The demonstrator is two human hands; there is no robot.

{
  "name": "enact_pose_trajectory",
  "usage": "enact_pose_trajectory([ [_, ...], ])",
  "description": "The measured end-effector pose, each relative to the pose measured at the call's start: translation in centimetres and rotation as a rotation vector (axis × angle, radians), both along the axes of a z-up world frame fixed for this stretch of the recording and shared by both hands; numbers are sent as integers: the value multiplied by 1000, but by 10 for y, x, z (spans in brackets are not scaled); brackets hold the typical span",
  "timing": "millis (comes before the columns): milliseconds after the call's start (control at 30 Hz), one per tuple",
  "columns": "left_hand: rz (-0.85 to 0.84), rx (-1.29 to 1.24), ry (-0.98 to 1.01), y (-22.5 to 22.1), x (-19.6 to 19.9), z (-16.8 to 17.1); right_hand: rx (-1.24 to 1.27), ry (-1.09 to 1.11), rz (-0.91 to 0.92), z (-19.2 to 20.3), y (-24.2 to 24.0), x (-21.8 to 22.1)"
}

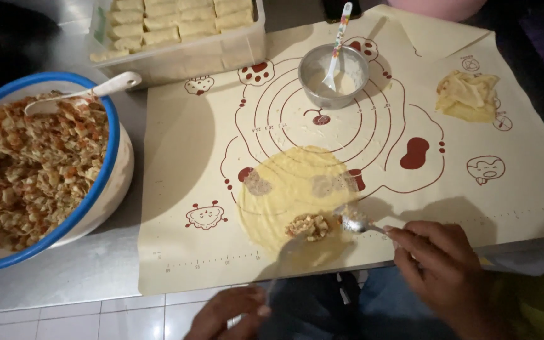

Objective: Preparing pastries by portioning filling onto wrappers and rolling them up.

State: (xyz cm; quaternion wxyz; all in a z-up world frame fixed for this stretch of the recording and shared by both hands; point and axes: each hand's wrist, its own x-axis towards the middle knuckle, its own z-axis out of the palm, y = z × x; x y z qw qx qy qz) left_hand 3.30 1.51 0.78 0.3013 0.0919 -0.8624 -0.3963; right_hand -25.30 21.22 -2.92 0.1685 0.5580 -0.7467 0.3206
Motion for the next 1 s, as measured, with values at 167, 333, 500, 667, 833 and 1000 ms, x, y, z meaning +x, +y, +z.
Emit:
enact_pose_trajectory([
  [167,287,-254,88,27,-32,20,26,82,23,-8,0,16],
  [333,189,-257,89,20,-24,17,-5,53,20,-3,-6,19],
  [500,309,-243,148,14,-23,13,-3,-38,-79,1,0,8],
  [667,181,-259,150,12,-20,26,-15,-152,8,11,-13,18],
  [833,302,-316,98,-9,23,40,-29,-107,72,15,-35,21],
  [1000,726,345,-125,-49,73,76,-190,14,246,87,-130,36],
])
